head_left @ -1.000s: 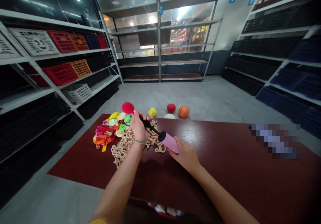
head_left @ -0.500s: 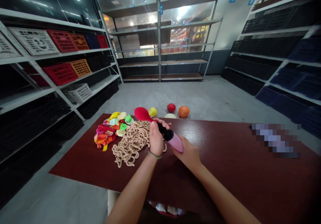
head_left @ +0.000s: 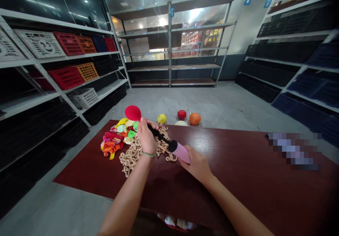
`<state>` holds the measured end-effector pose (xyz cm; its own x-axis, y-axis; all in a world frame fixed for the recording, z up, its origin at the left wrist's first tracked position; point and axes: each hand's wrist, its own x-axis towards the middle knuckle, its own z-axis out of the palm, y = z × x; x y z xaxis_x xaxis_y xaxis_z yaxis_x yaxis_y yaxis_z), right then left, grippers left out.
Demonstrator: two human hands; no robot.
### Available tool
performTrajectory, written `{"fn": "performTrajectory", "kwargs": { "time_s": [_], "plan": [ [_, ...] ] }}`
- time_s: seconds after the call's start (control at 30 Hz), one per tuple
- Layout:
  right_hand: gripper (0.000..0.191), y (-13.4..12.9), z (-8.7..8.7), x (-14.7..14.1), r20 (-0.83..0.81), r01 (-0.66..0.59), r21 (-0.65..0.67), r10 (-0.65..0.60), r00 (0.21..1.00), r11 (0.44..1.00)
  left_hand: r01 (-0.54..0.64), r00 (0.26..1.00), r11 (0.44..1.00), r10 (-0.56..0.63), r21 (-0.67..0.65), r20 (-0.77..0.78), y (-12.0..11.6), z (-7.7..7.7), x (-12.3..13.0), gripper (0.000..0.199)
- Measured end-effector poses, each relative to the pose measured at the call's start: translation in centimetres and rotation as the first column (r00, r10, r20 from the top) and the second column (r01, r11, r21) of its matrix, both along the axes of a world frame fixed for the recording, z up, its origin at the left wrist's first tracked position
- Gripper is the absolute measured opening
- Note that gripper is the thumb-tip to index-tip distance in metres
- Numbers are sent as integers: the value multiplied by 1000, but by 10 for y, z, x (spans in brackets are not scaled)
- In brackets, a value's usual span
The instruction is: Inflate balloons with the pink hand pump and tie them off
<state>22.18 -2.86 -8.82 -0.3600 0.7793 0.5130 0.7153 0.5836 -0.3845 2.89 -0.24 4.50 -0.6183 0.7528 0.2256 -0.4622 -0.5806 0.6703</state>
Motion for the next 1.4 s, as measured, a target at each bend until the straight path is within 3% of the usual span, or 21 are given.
{"fn": "performTrajectory", "kwargs": {
  "time_s": [0.13, 0.27, 0.43, 0.53, 0.63, 0.83, 0.93, 1.1, 1.2, 1.3, 1.4],
  "plan": [
    [42, 2, -1, -1, 25, 15, -9, -15, 1000, 1000, 3, 998, 1000, -4, 24, 68, 8, -4, -4, 32],
    [39, 3, -2, 0, 55, 50, 36, -52, 997, 998, -48, 992, 999, 46, 15, 116, 11, -16, 7, 32],
    [38, 4, -4, 3, 57, 64, 72, -68, 996, 995, 1, 999, 1000, 0, -29, 50, 1, -33, 35, 35],
    [38, 2, -3, 1, 62, 27, 85, -32, 998, 996, 1, 1000, 999, 0, -38, 24, -2, -37, 38, 36],
    [39, 0, -1, -3, 64, -15, 56, 11, 998, 998, -13, 1000, 999, 14, -44, 23, -1, -31, 23, 36],
    [41, 2, -1, -6, 69, -59, 77, 54, 996, 995, -41, 999, 999, 41, -13, 21, 5, 0, -21, 35],
    [40, 5, -3, -2, 59, -25, 85, 20, 998, 996, -47, 998, 999, 47, -5, 31, 9, 5, -18, 35],
    [38, 9, -7, 6, 79, 112, 141, -124, 989, 984, 51, 998, 996, -49, -66, 33, 9, -25, 32, 39],
    [37, 8, -5, 8, 95, 122, 151, -137, 986, 981, 130, 991, 988, -128, -78, 38, 8, -43, 50, 41],
    [38, 5, -2, 6, 119, 62, 124, -77, 990, 990, 113, 992, 989, -108, -97, 59, 10, -44, 38, 44],
    [41, 5, -1, 4, 132, -6, 95, -6, 991, 995, 56, 997, 993, -49, -107, 64, 13, -29, 5, 44]
  ]
}}
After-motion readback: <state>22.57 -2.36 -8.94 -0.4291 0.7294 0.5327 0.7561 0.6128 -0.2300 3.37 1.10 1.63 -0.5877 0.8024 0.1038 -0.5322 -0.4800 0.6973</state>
